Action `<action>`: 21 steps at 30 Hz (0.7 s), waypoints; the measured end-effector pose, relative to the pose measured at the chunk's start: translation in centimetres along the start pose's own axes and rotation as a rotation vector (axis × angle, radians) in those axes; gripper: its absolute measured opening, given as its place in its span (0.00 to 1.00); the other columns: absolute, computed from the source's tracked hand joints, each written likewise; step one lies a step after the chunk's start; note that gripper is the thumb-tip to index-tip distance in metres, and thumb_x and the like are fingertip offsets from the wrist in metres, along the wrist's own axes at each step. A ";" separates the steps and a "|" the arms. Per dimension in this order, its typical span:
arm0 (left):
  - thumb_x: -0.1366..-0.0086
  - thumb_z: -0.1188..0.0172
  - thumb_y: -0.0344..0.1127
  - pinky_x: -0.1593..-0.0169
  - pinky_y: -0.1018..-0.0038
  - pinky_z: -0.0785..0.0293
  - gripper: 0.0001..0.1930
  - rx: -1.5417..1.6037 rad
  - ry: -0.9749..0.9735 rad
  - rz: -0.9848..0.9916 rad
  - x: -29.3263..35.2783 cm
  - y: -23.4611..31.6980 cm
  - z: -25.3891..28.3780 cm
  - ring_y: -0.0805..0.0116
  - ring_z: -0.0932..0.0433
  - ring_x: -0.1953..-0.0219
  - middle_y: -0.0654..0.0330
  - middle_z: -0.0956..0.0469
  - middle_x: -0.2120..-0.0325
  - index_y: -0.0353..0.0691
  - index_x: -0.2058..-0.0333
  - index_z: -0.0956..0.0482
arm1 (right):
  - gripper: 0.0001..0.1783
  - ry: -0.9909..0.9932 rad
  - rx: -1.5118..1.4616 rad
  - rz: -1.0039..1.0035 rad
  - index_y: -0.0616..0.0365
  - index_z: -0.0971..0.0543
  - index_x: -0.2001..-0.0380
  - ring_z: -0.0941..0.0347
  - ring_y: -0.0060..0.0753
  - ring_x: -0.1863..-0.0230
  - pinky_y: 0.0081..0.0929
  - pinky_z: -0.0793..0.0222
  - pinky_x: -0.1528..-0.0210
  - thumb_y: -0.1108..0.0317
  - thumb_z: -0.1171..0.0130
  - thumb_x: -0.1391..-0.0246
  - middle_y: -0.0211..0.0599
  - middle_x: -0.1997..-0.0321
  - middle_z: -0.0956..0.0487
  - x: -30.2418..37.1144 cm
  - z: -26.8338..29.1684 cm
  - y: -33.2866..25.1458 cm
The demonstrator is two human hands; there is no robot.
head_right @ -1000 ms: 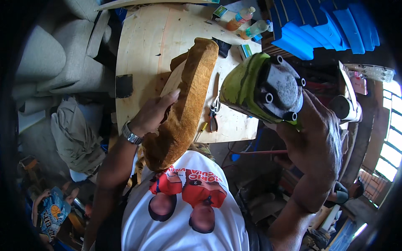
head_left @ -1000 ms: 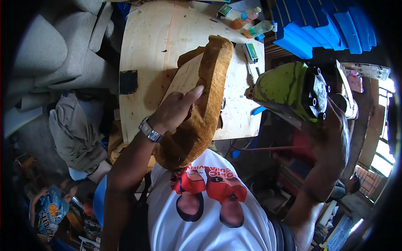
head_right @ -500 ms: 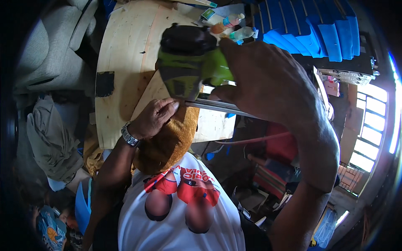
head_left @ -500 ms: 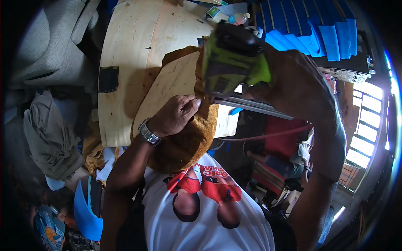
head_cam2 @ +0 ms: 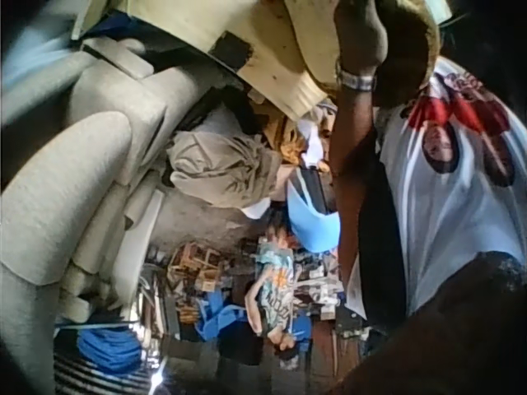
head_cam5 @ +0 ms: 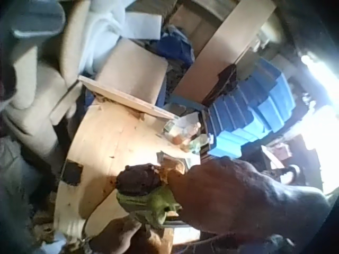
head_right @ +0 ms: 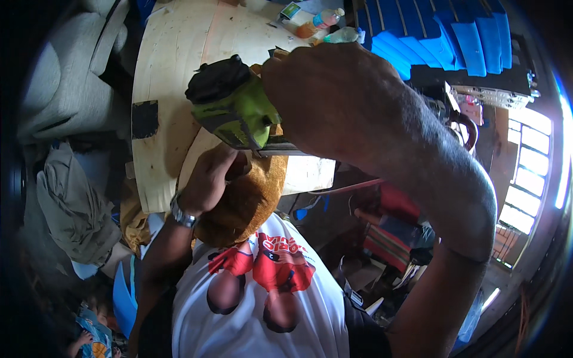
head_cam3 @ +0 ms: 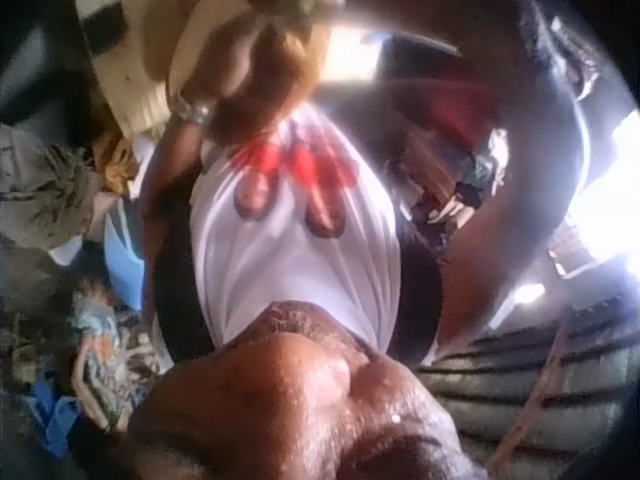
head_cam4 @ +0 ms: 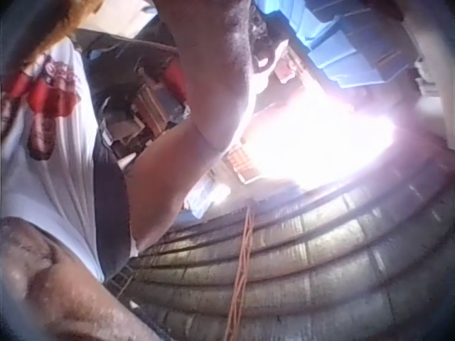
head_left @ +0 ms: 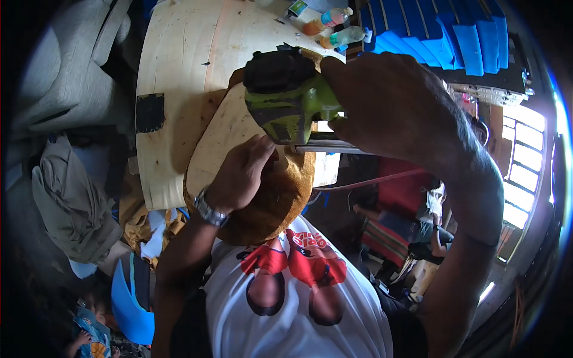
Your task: Upholstering a furniture component by attaching fabric to a wooden frame using a pneumatic staple gun and trimming excess material with scissors.
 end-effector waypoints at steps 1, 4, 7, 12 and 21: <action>0.28 0.50 0.47 0.62 0.67 0.31 0.20 -0.096 0.039 -0.104 1.0 0.4 -0.4 0.64 0.26 0.69 0.55 0.25 0.73 0.33 0.67 0.27 | 0.24 0.004 -0.008 -0.007 0.61 0.26 0.56 0.21 0.50 0.63 0.45 0.26 0.59 0.59 0.32 0.53 0.49 0.68 0.19 0.2 0.0 0.3; 0.33 0.44 0.57 0.59 0.66 0.30 0.26 -0.416 0.054 -0.268 2.2 1.4 -1.3 0.59 0.25 0.65 0.51 0.26 0.68 0.33 0.64 0.27 | 0.24 -0.197 0.076 -0.265 0.60 0.26 0.55 0.20 0.51 0.61 0.46 0.25 0.59 0.60 0.32 0.52 0.49 0.67 0.19 0.6 1.1 1.4; 0.39 0.39 0.63 0.67 0.65 0.30 0.31 -0.702 0.072 -0.259 2.6 3.4 -3.2 0.56 0.26 0.73 0.48 0.27 0.74 0.33 0.66 0.27 | 0.25 -0.035 0.086 -0.283 0.59 0.26 0.56 0.19 0.51 0.62 0.44 0.24 0.58 0.58 0.30 0.54 0.49 0.67 0.18 1.7 1.7 2.8; 0.32 0.39 0.44 0.76 0.72 0.39 0.20 -0.542 0.167 -0.218 0.8 2.6 -4.3 0.76 0.37 0.82 0.61 0.33 0.87 0.36 0.76 0.29 | 0.25 -0.021 0.000 -0.409 0.58 0.26 0.57 0.19 0.51 0.64 0.43 0.24 0.58 0.59 0.28 0.55 0.47 0.69 0.18 3.6 2.7 3.0; 0.30 0.41 0.41 0.78 0.70 0.38 0.18 -0.381 0.280 -0.245 0.2 2.1 -3.8 0.71 0.36 0.84 0.58 0.31 0.87 0.35 0.75 0.27 | 0.24 0.005 -0.138 -0.325 0.58 0.26 0.56 0.19 0.51 0.64 0.44 0.26 0.58 0.63 0.28 0.56 0.49 0.68 0.18 4.9 1.9 3.6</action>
Point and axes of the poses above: each hand's wrist, its own x-axis away from the middle knuckle, its own z-axis out of the back of the hand, y = z × x, the point moved 4 cm from there along -x, towards the middle knuckle
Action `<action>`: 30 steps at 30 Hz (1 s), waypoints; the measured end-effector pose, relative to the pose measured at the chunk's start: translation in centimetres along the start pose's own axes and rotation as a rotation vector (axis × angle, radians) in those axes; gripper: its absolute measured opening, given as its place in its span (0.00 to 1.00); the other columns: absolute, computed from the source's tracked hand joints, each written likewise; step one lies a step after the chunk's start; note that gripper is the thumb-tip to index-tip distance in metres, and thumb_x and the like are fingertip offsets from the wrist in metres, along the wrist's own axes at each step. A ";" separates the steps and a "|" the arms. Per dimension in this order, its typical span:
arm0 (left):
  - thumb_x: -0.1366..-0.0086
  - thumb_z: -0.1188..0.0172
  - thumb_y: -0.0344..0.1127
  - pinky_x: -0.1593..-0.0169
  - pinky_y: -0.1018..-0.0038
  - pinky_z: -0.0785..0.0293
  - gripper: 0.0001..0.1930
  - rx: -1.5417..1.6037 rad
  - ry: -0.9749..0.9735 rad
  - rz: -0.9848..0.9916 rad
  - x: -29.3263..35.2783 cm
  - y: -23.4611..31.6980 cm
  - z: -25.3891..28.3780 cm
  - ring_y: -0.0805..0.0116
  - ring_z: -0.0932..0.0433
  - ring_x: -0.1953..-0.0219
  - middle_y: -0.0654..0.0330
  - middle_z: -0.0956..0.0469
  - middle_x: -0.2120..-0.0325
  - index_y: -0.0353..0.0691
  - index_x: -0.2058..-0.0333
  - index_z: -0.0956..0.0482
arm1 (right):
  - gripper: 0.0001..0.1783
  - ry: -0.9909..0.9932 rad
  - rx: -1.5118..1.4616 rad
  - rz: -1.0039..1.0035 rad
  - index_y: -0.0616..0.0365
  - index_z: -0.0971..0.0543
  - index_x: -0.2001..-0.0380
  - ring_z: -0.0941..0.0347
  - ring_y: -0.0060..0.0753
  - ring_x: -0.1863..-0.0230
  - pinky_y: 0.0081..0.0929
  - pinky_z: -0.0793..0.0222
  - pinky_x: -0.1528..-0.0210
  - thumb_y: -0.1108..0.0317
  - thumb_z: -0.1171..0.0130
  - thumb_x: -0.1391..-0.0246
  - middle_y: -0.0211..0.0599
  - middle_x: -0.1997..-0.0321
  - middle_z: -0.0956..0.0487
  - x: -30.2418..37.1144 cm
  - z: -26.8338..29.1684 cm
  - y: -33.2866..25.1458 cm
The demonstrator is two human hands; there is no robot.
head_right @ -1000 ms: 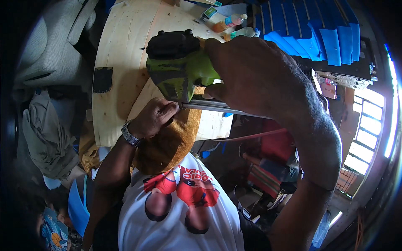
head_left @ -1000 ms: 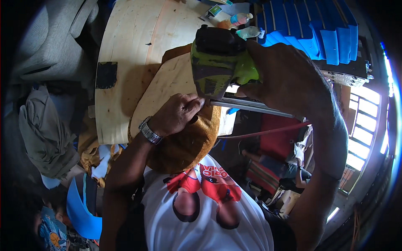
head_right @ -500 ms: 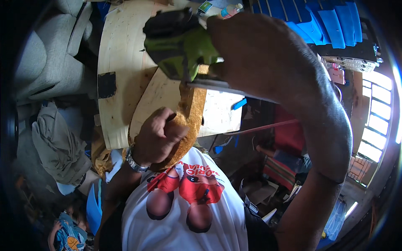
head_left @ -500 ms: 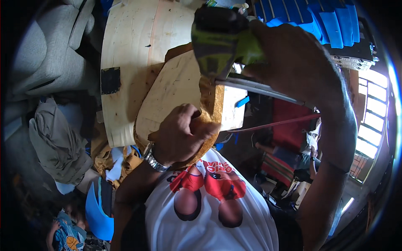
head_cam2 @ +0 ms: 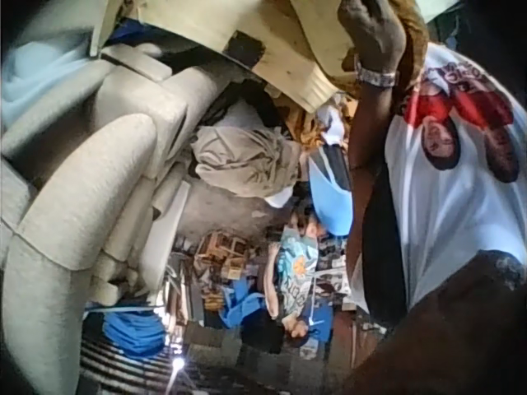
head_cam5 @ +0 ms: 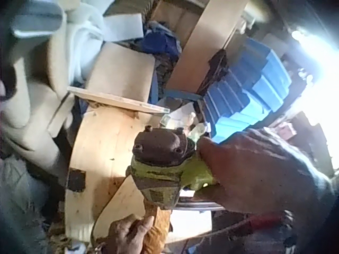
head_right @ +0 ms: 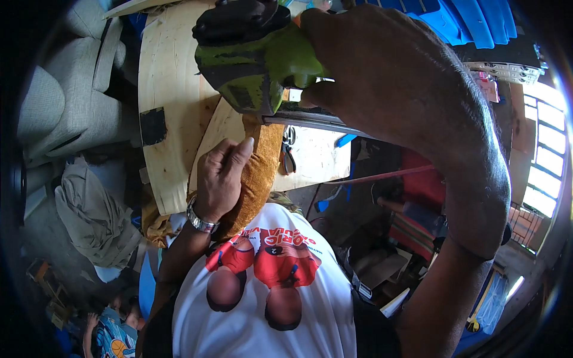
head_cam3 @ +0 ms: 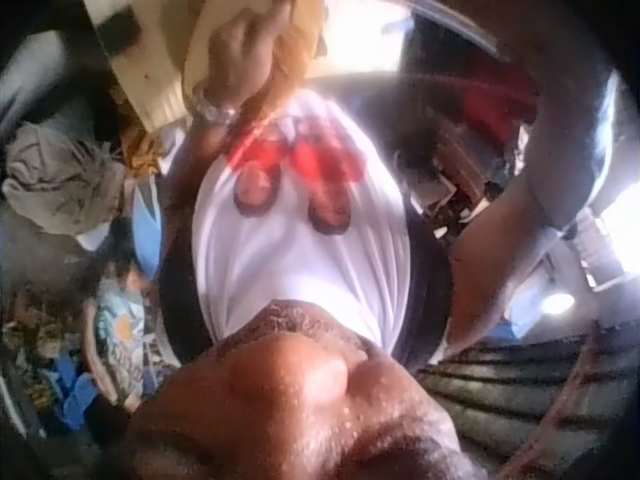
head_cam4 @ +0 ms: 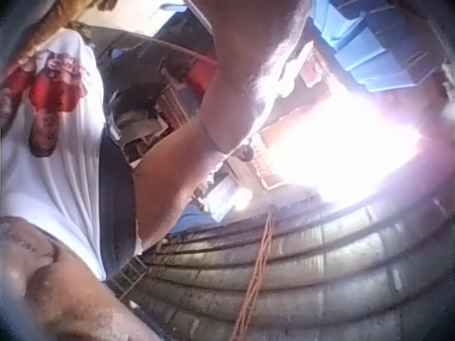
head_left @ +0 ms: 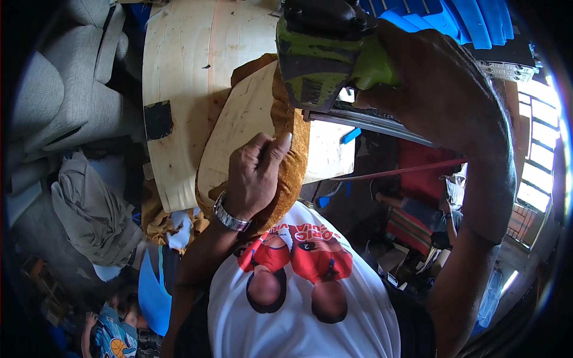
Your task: Upholstering a furniture component by attaching fabric to a wooden frame using a pneumatic staple gun and trimming excess material with scissors.
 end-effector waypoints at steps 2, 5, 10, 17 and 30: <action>0.30 0.41 0.42 0.78 0.70 0.39 0.19 0.050 -0.008 0.017 -0.3 -0.2 -0.2 0.73 0.36 0.84 0.59 0.32 0.88 0.35 0.76 0.28 | 0.25 -0.026 0.013 -0.014 0.59 0.26 0.55 0.19 0.52 0.63 0.44 0.26 0.58 0.64 0.29 0.56 0.49 0.68 0.18 0.0 0.0 0.0; 0.30 0.41 0.41 0.78 0.71 0.39 0.19 -0.085 0.075 -0.020 0.8 0.0 0.9 0.75 0.38 0.83 0.60 0.34 0.88 0.35 0.77 0.28 | 0.25 -0.063 0.027 -0.032 0.59 0.26 0.55 0.19 0.52 0.62 0.43 0.25 0.57 0.64 0.29 0.56 0.50 0.67 0.18 -0.6 -0.1 -0.8; 0.30 0.42 0.41 0.77 0.72 0.41 0.21 0.128 -0.082 0.028 2.0 -1.5 1.5 0.77 0.42 0.82 0.63 0.37 0.88 0.37 0.80 0.33 | 0.28 -0.077 0.029 -0.098 0.59 0.26 0.53 0.19 0.53 0.62 0.44 0.26 0.56 0.62 0.27 0.56 0.50 0.67 0.18 0.2 1.0 -0.5; 0.33 0.37 0.42 0.76 0.77 0.40 0.21 0.202 -0.165 0.089 3.1 -0.7 4.1 0.83 0.41 0.78 0.70 0.35 0.85 0.40 0.81 0.34 | 0.34 -0.072 -0.124 -0.201 0.58 0.26 0.47 0.18 0.50 0.62 0.42 0.24 0.57 0.62 0.26 0.58 0.50 0.63 0.17 0.5 -2.4 2.0; 0.29 0.44 0.37 0.66 0.83 0.36 0.10 -0.099 0.093 0.064 -2.1 2.5 12.2 0.86 0.34 0.71 0.75 0.28 0.76 0.39 0.67 0.20 | 0.26 -0.089 -0.584 -0.577 0.62 0.31 0.45 0.25 0.64 0.55 0.55 0.30 0.55 0.71 0.48 0.49 0.63 0.57 0.22 11.1 -38.5 13.5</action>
Point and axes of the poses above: each hand's wrist, its own x-axis away from the middle knuckle, its own z-axis out of the back of the hand, y = z × x, the point moved 4 cm from there along -x, towards the middle knuckle
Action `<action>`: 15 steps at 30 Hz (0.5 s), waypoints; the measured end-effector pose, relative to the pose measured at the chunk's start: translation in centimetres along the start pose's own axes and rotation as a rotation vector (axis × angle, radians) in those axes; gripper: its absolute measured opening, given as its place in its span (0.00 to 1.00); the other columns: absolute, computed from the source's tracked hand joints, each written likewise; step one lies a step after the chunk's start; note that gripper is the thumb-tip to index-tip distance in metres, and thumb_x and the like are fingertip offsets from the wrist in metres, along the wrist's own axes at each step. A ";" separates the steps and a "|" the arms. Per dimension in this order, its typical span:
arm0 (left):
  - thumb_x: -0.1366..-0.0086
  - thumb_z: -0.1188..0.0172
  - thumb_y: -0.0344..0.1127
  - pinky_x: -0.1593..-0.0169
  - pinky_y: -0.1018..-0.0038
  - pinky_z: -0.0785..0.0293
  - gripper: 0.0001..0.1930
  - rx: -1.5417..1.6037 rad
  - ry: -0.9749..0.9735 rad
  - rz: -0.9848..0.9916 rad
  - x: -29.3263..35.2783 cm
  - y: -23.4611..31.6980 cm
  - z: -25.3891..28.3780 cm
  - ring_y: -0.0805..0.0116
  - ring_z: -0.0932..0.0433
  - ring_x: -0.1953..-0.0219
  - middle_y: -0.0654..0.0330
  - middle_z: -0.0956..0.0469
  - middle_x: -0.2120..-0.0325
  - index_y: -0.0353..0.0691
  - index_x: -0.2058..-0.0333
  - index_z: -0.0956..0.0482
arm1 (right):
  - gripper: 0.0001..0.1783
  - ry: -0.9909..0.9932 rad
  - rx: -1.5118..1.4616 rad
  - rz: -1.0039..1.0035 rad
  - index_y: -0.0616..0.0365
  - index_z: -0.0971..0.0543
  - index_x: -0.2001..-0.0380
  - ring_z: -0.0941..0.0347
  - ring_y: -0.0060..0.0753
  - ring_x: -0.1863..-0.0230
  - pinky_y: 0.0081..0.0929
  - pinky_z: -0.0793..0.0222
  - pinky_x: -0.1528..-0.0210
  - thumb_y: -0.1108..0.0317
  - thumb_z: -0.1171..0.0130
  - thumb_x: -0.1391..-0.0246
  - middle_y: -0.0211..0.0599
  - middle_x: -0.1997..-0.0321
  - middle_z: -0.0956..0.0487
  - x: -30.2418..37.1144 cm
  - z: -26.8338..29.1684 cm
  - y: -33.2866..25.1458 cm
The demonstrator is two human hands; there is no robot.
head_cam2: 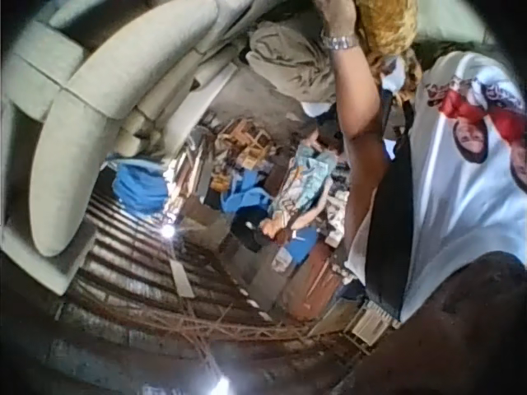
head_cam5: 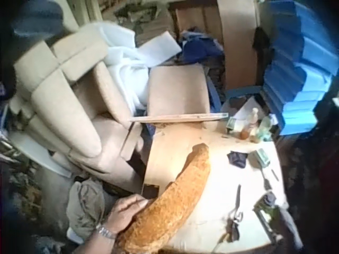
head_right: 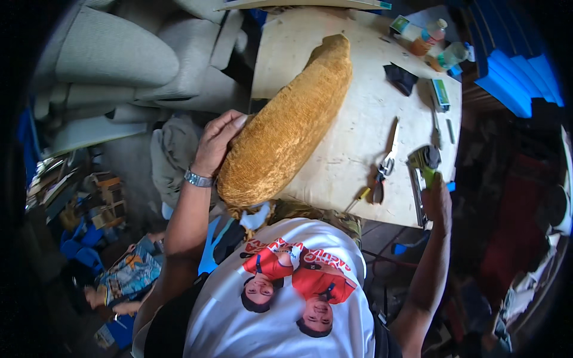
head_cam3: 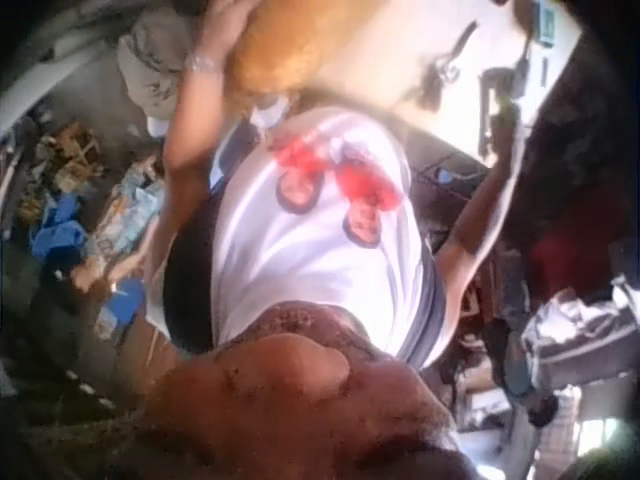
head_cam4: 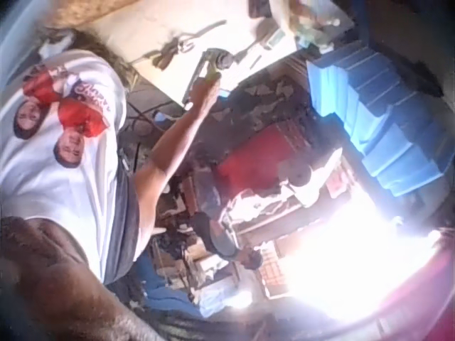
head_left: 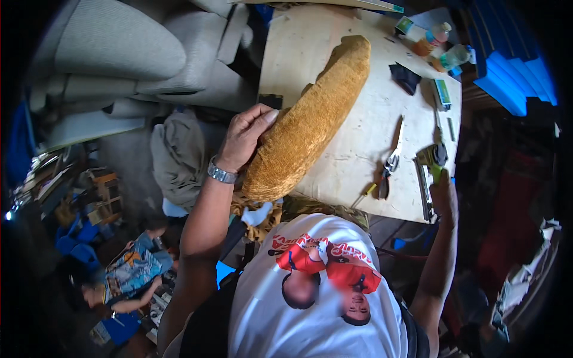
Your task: Upholstering a furniture component by attaching fabric to a wooden frame using a pneumatic staple gun and trimming excess material with scissors.
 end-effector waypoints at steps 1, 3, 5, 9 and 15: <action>0.28 0.46 0.38 0.63 0.83 0.34 0.10 0.090 -0.046 0.098 0.3 -0.7 -0.3 0.85 0.31 0.69 0.73 0.25 0.73 0.39 0.64 0.21 | 0.29 -0.025 -0.126 -0.019 0.62 0.33 0.42 0.27 0.65 0.54 0.54 0.30 0.54 0.74 0.48 0.51 0.64 0.54 0.25 -0.8 -4.5 2.9; 0.28 0.49 0.41 0.59 0.81 0.31 0.13 0.212 -0.104 0.177 -0.3 -0.7 -0.7 0.82 0.27 0.65 0.68 0.23 0.68 0.37 0.59 0.23 | 0.32 0.164 -0.151 -0.031 0.59 0.35 0.40 0.27 0.64 0.52 0.53 0.30 0.52 0.76 0.44 0.51 0.58 0.50 0.27 -0.5 -10.3 5.2; 0.27 0.49 0.42 0.58 0.81 0.31 0.14 0.418 -0.143 0.348 -0.1 0.0 -2.2 0.82 0.27 0.64 0.68 0.23 0.66 0.36 0.58 0.24 | 0.34 0.256 -0.082 -0.147 0.54 0.38 0.37 0.27 0.61 0.54 0.52 0.29 0.55 0.75 0.43 0.49 0.56 0.53 0.27 -0.6 -15.7 7.1; 0.29 0.44 0.46 0.62 0.83 0.32 0.16 -0.355 -0.188 0.305 -1.4 1.8 -2.9 0.84 0.29 0.68 0.72 0.23 0.70 0.36 0.62 0.20 | 0.36 0.339 -0.122 -0.293 0.51 0.40 0.34 0.28 0.59 0.54 0.52 0.30 0.56 0.76 0.45 0.47 0.53 0.54 0.28 -0.2 -19.9 7.0; 0.28 0.45 0.47 0.62 0.81 0.31 0.19 -0.085 0.167 0.230 -2.1 0.8 -5.0 0.84 0.28 0.68 0.71 0.22 0.73 0.36 0.67 0.18 | 0.36 0.432 -0.136 -0.222 0.47 0.38 0.33 0.28 0.57 0.49 0.49 0.30 0.51 0.72 0.43 0.45 0.52 0.46 0.28 -1.1 -24.0 7.7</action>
Point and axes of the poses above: each hand's wrist, its own x-axis away from the middle knuckle, its own z-axis out of the back of the hand, y = z × x, the point moved 4 cm from there along -x, towards the middle knuckle
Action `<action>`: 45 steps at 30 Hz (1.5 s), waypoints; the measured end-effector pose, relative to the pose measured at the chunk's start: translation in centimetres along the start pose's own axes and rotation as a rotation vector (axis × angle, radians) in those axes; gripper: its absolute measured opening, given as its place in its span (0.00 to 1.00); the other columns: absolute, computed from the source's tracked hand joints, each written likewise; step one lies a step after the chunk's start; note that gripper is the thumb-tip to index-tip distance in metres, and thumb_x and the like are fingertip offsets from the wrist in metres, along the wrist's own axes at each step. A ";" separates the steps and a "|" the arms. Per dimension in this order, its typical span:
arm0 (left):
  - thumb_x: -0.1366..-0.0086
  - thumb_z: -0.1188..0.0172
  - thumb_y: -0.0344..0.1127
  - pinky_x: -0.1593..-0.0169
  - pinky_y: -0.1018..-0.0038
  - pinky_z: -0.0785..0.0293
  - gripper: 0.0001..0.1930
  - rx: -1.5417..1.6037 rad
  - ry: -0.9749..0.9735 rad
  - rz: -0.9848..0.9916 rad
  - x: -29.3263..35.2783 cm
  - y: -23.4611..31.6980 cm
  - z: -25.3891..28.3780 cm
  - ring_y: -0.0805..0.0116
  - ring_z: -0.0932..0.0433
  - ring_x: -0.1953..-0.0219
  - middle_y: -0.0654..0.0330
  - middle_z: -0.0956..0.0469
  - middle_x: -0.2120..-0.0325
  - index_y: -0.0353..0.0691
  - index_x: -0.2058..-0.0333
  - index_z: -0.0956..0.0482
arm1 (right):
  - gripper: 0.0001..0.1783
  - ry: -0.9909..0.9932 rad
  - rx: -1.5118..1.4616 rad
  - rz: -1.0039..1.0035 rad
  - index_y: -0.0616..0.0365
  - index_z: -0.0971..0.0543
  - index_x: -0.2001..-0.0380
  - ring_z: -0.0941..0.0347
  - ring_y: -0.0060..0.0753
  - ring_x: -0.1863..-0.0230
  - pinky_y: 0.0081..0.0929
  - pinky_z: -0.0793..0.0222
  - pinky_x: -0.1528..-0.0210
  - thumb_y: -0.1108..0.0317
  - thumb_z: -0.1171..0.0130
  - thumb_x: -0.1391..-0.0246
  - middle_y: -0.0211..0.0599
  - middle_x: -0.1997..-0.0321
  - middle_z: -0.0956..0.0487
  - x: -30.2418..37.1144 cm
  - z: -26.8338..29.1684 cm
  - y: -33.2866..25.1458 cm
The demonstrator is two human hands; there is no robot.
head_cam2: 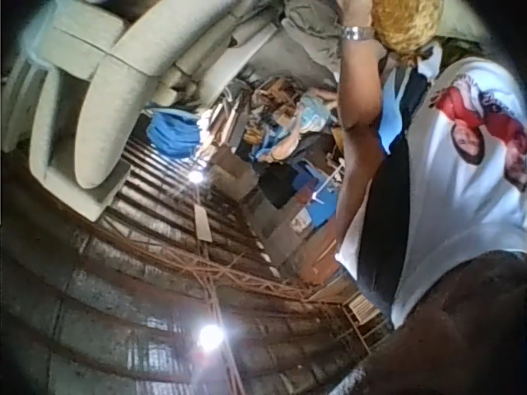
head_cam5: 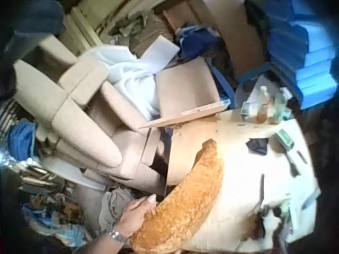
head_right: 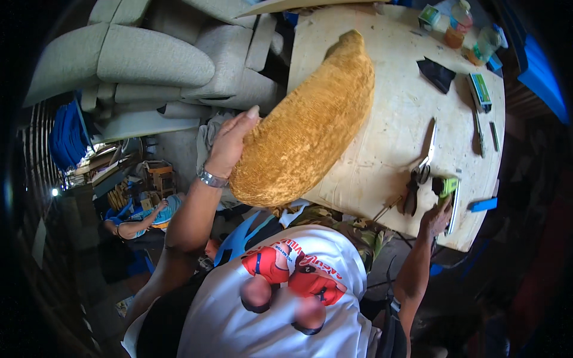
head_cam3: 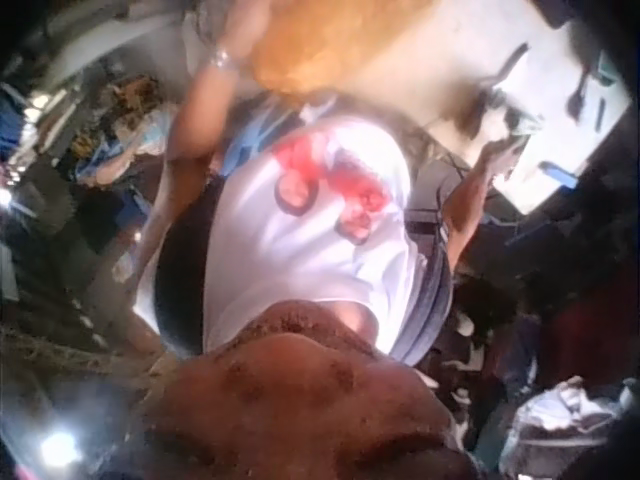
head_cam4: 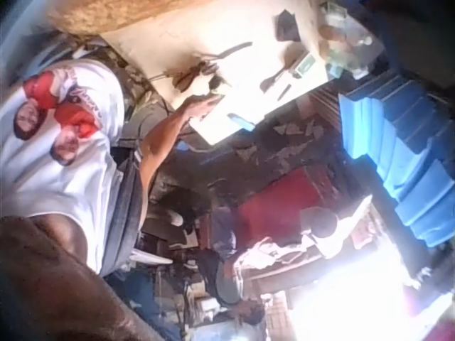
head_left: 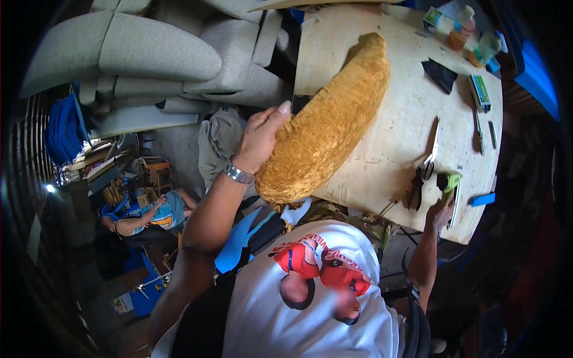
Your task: Upholstering a furniture component by attaching fabric to a wooden frame using a pneumatic staple gun and trimming excess material with scissors.
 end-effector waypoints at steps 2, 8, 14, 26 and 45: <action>0.28 0.46 0.50 0.56 0.81 0.29 0.20 0.168 -0.103 0.221 -0.2 -1.0 0.0 0.82 0.25 0.63 0.68 0.20 0.66 0.36 0.62 0.18 | 0.36 -0.151 0.027 -0.138 0.42 0.37 0.33 0.31 0.58 0.43 0.49 0.31 0.47 0.67 0.40 0.45 0.51 0.42 0.29 0.0 -1.2 -0.5; 0.29 0.45 0.52 0.53 0.79 0.29 0.23 0.164 -0.367 0.096 -0.7 -0.6 -0.4 0.82 0.26 0.60 0.70 0.21 0.63 0.35 0.55 0.19 | 0.33 0.045 -0.509 -0.026 0.63 0.34 0.38 0.38 0.59 0.35 0.49 0.40 0.34 0.50 0.48 0.36 0.56 0.37 0.33 2.3 2.5 -12.8; 0.29 0.44 0.43 0.53 0.80 0.29 0.17 0.333 -0.351 0.176 -0.1 -2.6 0.8 0.81 0.24 0.60 0.67 0.19 0.62 0.34 0.56 0.18 | 0.51 -0.100 -1.019 0.425 0.67 0.58 0.28 0.65 0.61 0.23 0.48 0.70 0.25 0.35 0.61 0.37 0.62 0.25 0.57 10.3 11.2 -33.7; 0.27 0.47 0.37 0.53 0.81 0.29 0.13 0.560 -0.428 0.106 -1.0 -3.9 2.7 0.81 0.24 0.60 0.65 0.18 0.63 0.32 0.57 0.18 | 0.72 -0.062 -0.569 0.476 0.71 0.68 0.30 0.66 0.75 0.26 0.54 0.60 0.27 0.26 0.43 0.53 0.77 0.28 0.63 14.6 23.4 -47.0; 0.32 0.67 0.73 0.42 0.71 0.35 0.39 0.745 -0.577 0.079 3.3 -1.1 0.2 0.68 0.27 0.49 0.62 0.24 0.55 0.41 0.50 0.27 | 0.41 -0.328 -0.128 0.693 0.65 0.34 0.38 0.55 0.56 0.25 0.67 0.62 0.30 0.37 0.64 0.36 0.51 0.30 0.39 3.3 24.9 -47.1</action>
Point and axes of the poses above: each hand's wrist, its own x-axis away from the middle knuckle, its own z-axis out of the back of the hand, y = z × x, the point moved 4 cm from there along -x, towards the middle knuckle
